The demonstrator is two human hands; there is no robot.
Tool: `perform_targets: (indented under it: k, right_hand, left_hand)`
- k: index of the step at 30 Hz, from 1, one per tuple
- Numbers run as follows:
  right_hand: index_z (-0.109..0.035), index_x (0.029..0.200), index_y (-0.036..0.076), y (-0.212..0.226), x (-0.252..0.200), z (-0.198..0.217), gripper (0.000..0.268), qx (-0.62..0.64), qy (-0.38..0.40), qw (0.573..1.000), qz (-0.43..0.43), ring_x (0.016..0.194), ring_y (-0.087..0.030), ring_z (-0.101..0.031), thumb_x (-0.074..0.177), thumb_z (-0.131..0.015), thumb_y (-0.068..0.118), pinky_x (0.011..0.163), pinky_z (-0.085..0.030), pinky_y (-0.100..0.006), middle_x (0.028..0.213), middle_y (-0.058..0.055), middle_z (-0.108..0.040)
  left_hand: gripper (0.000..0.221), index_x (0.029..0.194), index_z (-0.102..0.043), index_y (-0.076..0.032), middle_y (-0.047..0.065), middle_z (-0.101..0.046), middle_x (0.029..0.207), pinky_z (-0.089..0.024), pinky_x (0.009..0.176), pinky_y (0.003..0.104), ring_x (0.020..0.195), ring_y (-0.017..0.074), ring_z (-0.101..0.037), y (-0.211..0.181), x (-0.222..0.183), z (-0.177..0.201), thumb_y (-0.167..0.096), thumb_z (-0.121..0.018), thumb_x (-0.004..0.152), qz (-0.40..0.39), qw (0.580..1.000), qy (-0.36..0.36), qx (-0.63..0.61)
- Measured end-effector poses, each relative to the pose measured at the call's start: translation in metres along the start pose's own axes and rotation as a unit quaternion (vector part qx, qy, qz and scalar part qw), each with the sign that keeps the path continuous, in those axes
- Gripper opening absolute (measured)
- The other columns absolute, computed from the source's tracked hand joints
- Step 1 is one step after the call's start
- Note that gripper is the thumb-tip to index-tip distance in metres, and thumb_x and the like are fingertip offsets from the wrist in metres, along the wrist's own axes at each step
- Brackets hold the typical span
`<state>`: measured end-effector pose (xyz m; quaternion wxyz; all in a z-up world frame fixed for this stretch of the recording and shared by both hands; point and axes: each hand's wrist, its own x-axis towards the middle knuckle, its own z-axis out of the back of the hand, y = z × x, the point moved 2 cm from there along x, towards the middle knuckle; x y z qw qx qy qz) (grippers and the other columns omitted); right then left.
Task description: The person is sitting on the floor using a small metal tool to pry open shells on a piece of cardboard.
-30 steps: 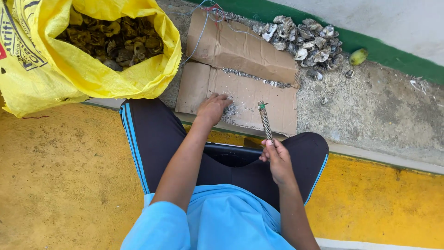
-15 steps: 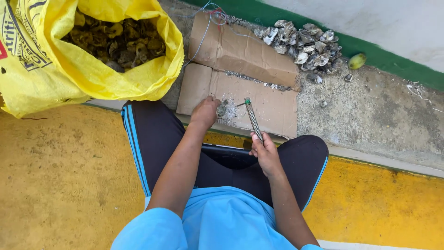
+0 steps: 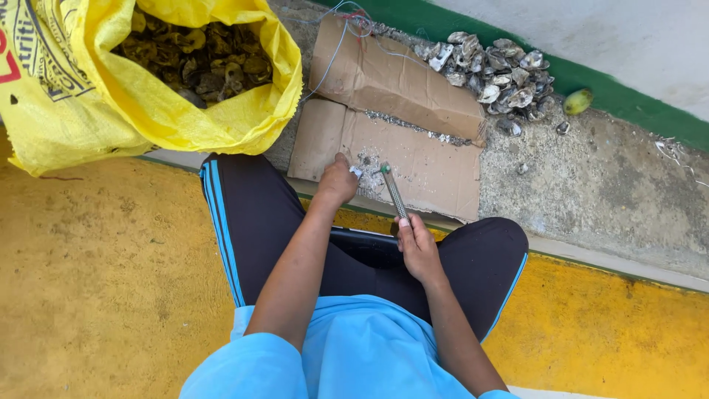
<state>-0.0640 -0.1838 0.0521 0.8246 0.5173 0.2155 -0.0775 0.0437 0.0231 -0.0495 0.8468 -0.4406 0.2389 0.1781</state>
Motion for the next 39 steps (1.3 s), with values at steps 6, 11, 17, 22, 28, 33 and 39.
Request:
perform_targets:
  k: [6,11,17,22,28,33,39]
  right_hand:
    - [-0.064,0.116,0.004,0.011,0.002,-0.009,0.030,-0.107,-0.021,0.993,0.052,0.061,-0.013,-0.055,0.105,-0.051,0.028,0.060,-0.047,-0.032,0.068,-0.004,-0.056]
    - [-0.063,0.117,0.003,0.003,0.007,-0.012,0.030,-0.102,-0.017,0.993,0.061,0.062,-0.014,-0.054,0.106,-0.051,0.029,0.060,-0.047,-0.032,0.068,-0.005,-0.056]
    - [-0.062,0.116,0.004,0.000,0.006,-0.014,0.030,-0.097,-0.011,0.994,0.054,0.061,-0.015,-0.053,0.107,-0.050,0.029,0.059,-0.045,-0.033,0.068,-0.007,-0.055]
    - [-0.062,0.116,0.003,0.003,0.011,-0.015,0.030,-0.142,-0.017,0.986,0.081,0.063,-0.016,-0.057,0.107,-0.052,0.029,0.061,-0.048,-0.034,0.069,-0.008,-0.058]
    - [-0.062,0.117,0.002,-0.012,0.013,-0.016,0.029,-0.095,-0.017,0.991,0.093,0.065,-0.019,-0.058,0.108,-0.051,0.028,0.062,-0.049,-0.036,0.073,-0.010,-0.059]
    - [-0.062,0.117,0.003,-0.009,0.017,-0.019,0.031,-0.143,0.002,0.988,0.053,0.064,-0.020,-0.059,0.106,-0.051,0.031,0.063,-0.049,-0.036,0.069,-0.011,-0.058]
    - [-0.063,0.116,0.003,-0.011,0.013,-0.019,0.032,-0.123,-0.013,0.989,0.081,0.067,-0.020,-0.060,0.107,-0.051,0.031,0.065,-0.050,-0.036,0.072,-0.010,-0.060]
  left_hand:
    - [0.055,0.128,-0.051,0.001,0.026,-0.069,0.117,-0.051,0.100,0.044,0.113,0.0392,-0.067,0.007,-0.026,-0.011,-0.017,-0.074,0.081,0.010,0.997,0.000,-0.078]
    - [0.061,0.127,-0.055,-0.002,0.023,-0.069,0.114,-0.052,0.097,0.044,0.110,0.0376,-0.067,0.009,-0.036,-0.004,-0.015,-0.083,0.074,-0.037,0.996,-0.027,-0.076]
    - [0.050,0.128,-0.061,-0.005,0.024,-0.069,0.114,-0.054,0.095,0.045,0.108,0.0390,-0.068,0.007,-0.044,-0.001,-0.012,-0.077,0.081,-0.044,0.996,-0.039,-0.072]
    - [0.049,0.127,-0.063,-0.005,0.024,-0.069,0.115,-0.053,0.097,0.045,0.109,0.0390,-0.068,0.004,-0.038,0.004,-0.012,-0.078,0.081,-0.058,0.995,-0.048,-0.061]
    - [0.053,0.133,-0.061,-0.011,0.020,-0.067,0.123,-0.051,0.101,0.044,0.117,0.0370,-0.064,-0.001,-0.045,0.007,-0.011,-0.076,0.081,-0.048,0.998,-0.021,-0.030]
    - [0.056,0.136,-0.059,-0.013,0.019,-0.066,0.125,-0.050,0.102,0.045,0.119,0.0364,-0.063,-0.005,-0.049,0.013,-0.013,-0.077,0.083,-0.043,0.999,-0.016,-0.013]
    - [0.057,0.137,-0.059,-0.012,0.019,-0.065,0.126,-0.050,0.102,0.045,0.118,0.0368,-0.063,-0.002,-0.051,0.012,-0.013,-0.077,0.083,-0.041,0.999,-0.009,-0.010]
